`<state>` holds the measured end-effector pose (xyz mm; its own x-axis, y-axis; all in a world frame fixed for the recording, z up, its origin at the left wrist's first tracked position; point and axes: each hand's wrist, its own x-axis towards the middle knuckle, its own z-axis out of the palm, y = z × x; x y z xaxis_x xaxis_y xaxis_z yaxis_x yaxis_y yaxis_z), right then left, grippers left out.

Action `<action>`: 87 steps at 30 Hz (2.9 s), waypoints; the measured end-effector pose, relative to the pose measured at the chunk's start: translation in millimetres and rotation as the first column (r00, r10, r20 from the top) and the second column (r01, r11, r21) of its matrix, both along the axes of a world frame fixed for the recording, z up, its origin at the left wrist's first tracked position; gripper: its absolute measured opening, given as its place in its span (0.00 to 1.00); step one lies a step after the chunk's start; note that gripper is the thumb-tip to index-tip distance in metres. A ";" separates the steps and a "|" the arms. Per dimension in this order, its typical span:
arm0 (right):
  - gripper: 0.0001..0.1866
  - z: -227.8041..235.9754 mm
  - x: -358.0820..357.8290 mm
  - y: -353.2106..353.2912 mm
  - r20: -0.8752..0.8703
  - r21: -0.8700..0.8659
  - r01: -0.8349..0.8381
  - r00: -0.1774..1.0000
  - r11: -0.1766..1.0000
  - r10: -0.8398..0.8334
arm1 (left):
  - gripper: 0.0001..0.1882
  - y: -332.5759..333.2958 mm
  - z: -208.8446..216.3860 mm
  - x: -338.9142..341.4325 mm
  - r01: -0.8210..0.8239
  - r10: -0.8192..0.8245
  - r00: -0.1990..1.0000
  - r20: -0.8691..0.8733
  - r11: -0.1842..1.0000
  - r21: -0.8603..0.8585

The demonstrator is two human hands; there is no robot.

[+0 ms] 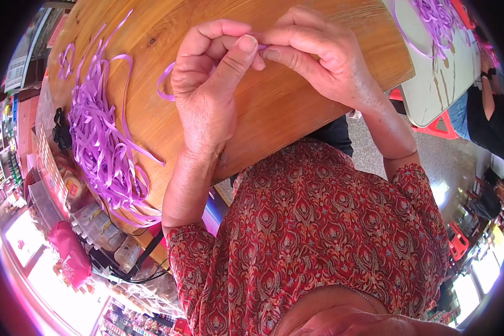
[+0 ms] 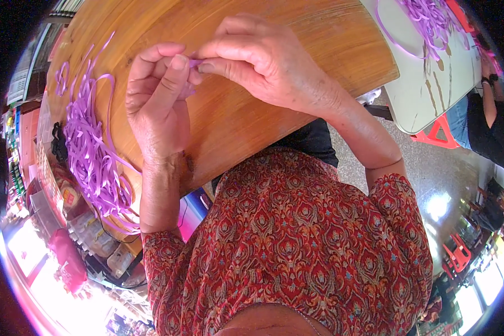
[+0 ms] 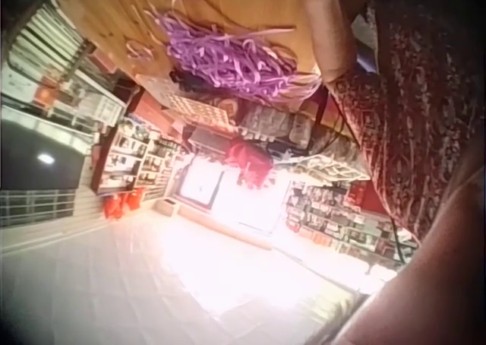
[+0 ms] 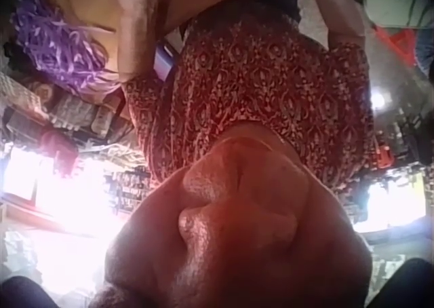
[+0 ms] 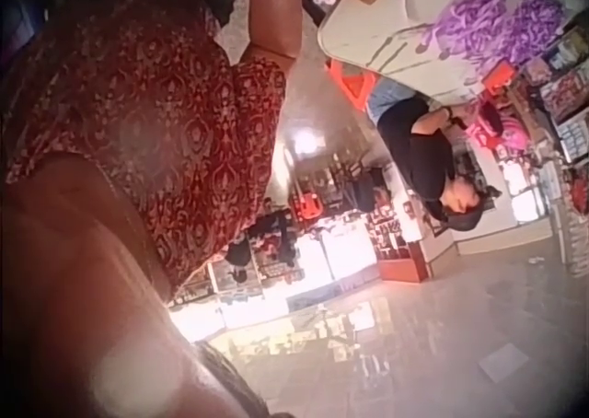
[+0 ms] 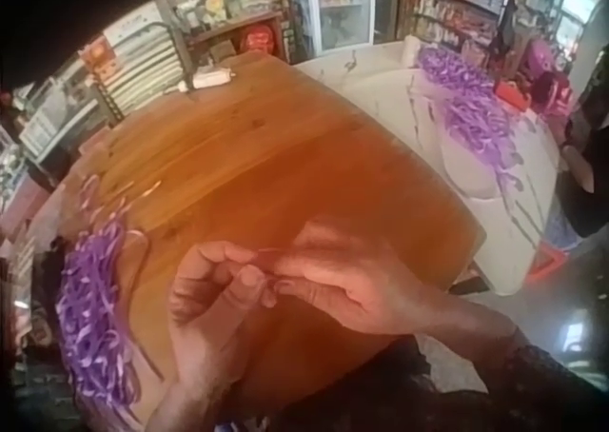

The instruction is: The person picks up a purple ribbon from a pile on the table and ties a series of knots along its length by hand. They repeat this process with another ribbon before setting it aside.

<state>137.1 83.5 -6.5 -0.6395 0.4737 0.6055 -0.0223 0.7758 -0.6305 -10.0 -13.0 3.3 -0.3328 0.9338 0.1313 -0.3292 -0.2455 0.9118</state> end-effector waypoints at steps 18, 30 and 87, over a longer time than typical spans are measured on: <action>0.08 17.6 17.5 1.8 0.191 0.053 -0.010 0.982 0.999 0.000 | 0.08 0.8 -2.1 -7.0 -0.114 0.113 0.988 -0.105 0.993 -0.005; 0.17 -3.3 10.7 6.3 -0.053 -0.064 -0.077 0.996 0.995 0.073 | 0.08 2.8 -8.7 -13.6 0.001 -0.006 0.989 0.147 0.999 0.033; 0.08 -48.6 39.0 41.7 0.015 0.320 0.076 0.996 0.944 -0.085 | 0.15 4.8 -4.2 13.6 0.211 0.012 0.171 -0.985 0.976 0.048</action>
<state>176.1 125.2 -55.1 -0.6262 0.3100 0.7154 0.0632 0.9347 -0.3497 3.6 -8.2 -0.9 0.2666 0.8794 0.3945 0.7694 -0.4407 0.4625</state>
